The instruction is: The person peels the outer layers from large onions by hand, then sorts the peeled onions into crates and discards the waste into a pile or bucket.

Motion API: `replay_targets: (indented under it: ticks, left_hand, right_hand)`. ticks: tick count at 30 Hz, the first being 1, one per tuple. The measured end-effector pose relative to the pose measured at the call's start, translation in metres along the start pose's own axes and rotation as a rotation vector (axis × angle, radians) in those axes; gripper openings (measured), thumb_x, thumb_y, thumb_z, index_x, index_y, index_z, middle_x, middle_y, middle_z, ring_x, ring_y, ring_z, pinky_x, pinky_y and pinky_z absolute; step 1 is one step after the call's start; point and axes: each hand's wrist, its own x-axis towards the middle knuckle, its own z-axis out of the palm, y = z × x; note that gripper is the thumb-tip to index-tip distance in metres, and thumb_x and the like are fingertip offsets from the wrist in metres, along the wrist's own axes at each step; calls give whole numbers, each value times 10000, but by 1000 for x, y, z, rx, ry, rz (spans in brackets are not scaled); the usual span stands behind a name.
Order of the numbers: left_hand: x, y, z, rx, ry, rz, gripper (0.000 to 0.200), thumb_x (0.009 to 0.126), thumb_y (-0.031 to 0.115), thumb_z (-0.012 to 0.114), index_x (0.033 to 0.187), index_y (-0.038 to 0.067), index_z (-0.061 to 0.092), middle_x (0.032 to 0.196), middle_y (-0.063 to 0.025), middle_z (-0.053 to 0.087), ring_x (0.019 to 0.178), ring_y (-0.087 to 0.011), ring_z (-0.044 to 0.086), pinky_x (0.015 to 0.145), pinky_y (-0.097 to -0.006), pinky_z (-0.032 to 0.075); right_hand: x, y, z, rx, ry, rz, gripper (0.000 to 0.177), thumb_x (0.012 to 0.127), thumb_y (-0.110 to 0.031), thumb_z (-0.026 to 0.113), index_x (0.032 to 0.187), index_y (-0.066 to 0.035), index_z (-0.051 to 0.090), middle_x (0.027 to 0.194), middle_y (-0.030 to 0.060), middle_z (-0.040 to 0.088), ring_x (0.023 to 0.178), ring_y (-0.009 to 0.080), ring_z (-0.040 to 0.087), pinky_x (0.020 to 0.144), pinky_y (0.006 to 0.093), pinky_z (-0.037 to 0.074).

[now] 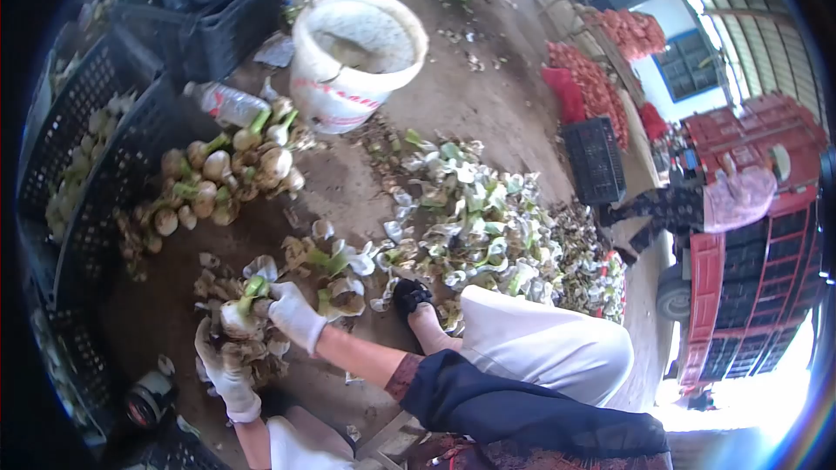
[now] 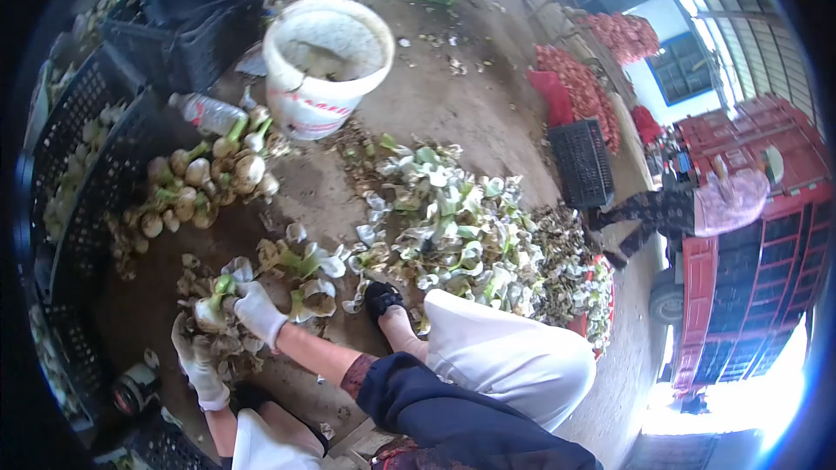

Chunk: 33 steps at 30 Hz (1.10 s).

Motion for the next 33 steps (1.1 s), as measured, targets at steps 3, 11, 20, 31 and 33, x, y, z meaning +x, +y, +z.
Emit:
replay_targets:
  ticks: [3, 11, 20, 31, 33]
  left_hand:
    - [-26, -35, 62, 329, 34, 65, 438, 965, 250, 529, 1325, 12, 454, 1263, -108, 522, 1152, -204, 497, 1006, -330, 388]
    - [-4, 5, 32, 617, 47, 94, 265, 901, 15, 531, 1161, -4, 579, 1132, -104, 560, 1068, -183, 520, 955, -312, 406]
    - [-18, 11, 44, 523, -36, 106, 116, 818, 118, 663, 852, 14, 623, 837, -57, 618, 785, -154, 555, 741, -292, 457]
    - [-35, 44, 1, -451, 151, -139, 361, 776, 242, 703, 1043, 22, 597, 955, -58, 629, 820, -151, 607, 670, -271, 498]
    - [-32, 35, -4, -392, 162, -139, 344, 775, 216, 694, 1047, 21, 609, 969, -53, 617, 806, -135, 591, 662, -254, 487]
  right_hand:
    - [-32, -11, -62, -255, 150, -5, 176, 831, -19, 568, 965, 0, 681, 860, 9, 666, 759, 71, 576, 689, 261, 476]
    - [-33, -42, -39, 239, -50, 265, 145, 748, -62, 610, 855, -23, 701, 712, 17, 642, 587, 97, 564, 532, 262, 435]
    - [-11, -26, -49, -507, -210, -71, 229, 723, -10, 548, 897, -4, 696, 787, 72, 701, 740, 100, 594, 672, 310, 493]
    - [26, -33, -80, -1438, -1, -273, 504, 697, -130, 691, 1192, -88, 601, 972, 230, 642, 920, 371, 621, 793, 462, 487]
    - [-2, -66, -57, -1480, -39, -288, 537, 714, -118, 691, 1235, -113, 563, 1017, 219, 632, 940, 373, 612, 804, 456, 489]
